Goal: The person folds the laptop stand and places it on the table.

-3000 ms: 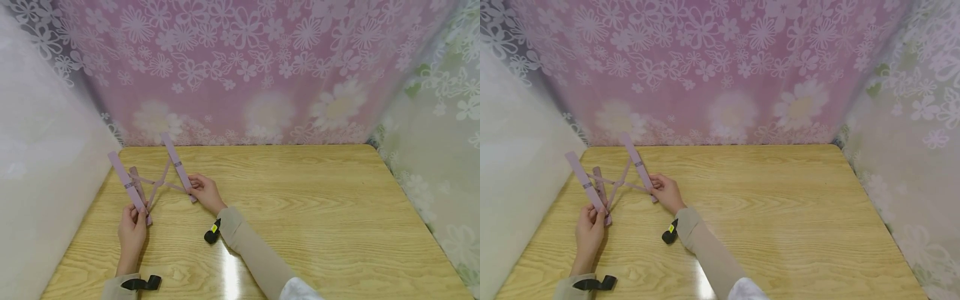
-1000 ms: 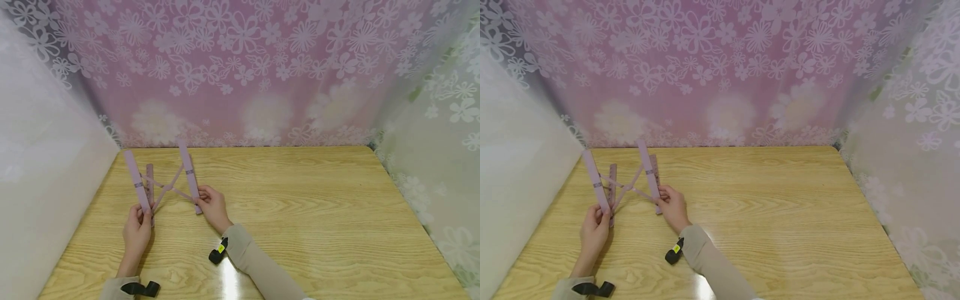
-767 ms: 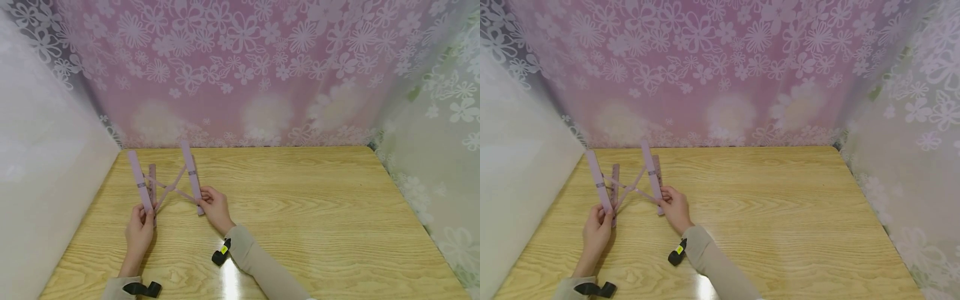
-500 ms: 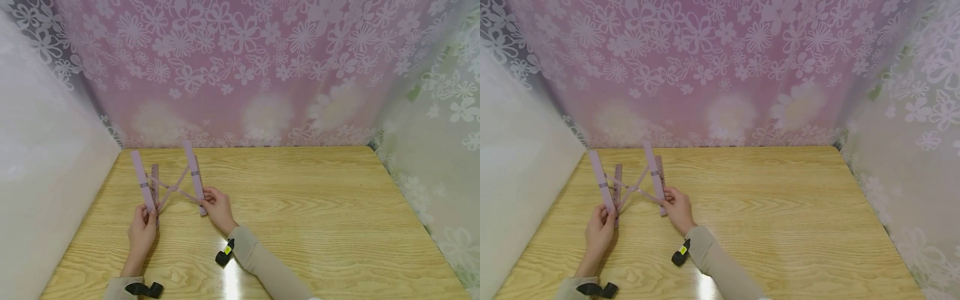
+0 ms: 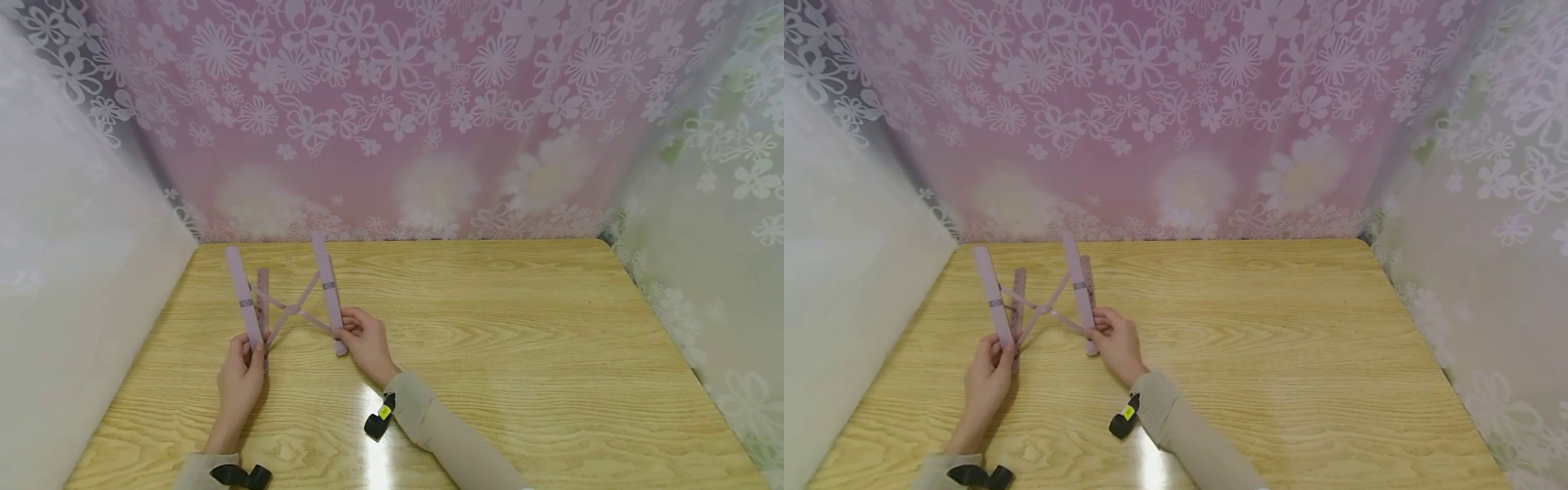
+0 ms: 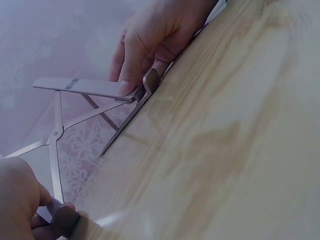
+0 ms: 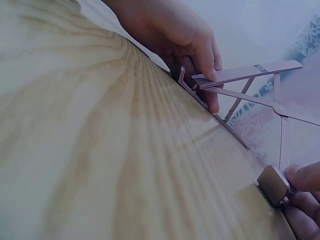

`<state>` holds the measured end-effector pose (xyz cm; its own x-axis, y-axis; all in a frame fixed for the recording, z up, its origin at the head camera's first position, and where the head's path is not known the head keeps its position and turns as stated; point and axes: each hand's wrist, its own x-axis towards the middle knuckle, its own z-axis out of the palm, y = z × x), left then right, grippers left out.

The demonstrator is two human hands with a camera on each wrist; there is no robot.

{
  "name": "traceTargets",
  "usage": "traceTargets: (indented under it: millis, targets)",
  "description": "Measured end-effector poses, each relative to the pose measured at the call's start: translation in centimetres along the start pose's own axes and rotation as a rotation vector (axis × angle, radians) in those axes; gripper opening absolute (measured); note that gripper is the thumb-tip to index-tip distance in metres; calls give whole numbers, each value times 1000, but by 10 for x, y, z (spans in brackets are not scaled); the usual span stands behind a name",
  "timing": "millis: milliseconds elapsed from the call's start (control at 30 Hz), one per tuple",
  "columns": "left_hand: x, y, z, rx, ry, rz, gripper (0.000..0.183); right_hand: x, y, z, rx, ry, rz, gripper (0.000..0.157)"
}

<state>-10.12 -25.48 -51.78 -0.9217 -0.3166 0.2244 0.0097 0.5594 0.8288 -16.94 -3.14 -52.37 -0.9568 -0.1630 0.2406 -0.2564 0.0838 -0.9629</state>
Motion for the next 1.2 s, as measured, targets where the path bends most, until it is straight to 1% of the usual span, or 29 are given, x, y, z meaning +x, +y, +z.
traceTargets:
  millis: [200, 367, 433, 633, 767, 933, 1200]
  targets:
    - [-2, 3, 4, -17, -18, 18, 25, -4, -1, -8, 6, -6, 7, 28]
    - [-4, 6, 7, -7, -20, 49, 24, -11, -23, -19, 31, -45, 11, 28]
    - [-5, 7, 9, -2, -19, 63, 24, -13, -31, -23, 24, -55, 8, 28]
    - [-7, 8, 15, -49, -23, 78, 22, -17, -31, -30, 23, -45, 1, 29]
    - [-8, 11, 18, -35, -30, 90, 23, -20, -33, -37, 7, -43, -1, 29]
    - [-9, 14, 23, 9, -27, 108, 23, -22, -33, -45, 3, -49, -9, 29]
    - [-12, 18, 32, 19, -30, 166, 22, -28, -32, -59, 15, -51, 26, 28]
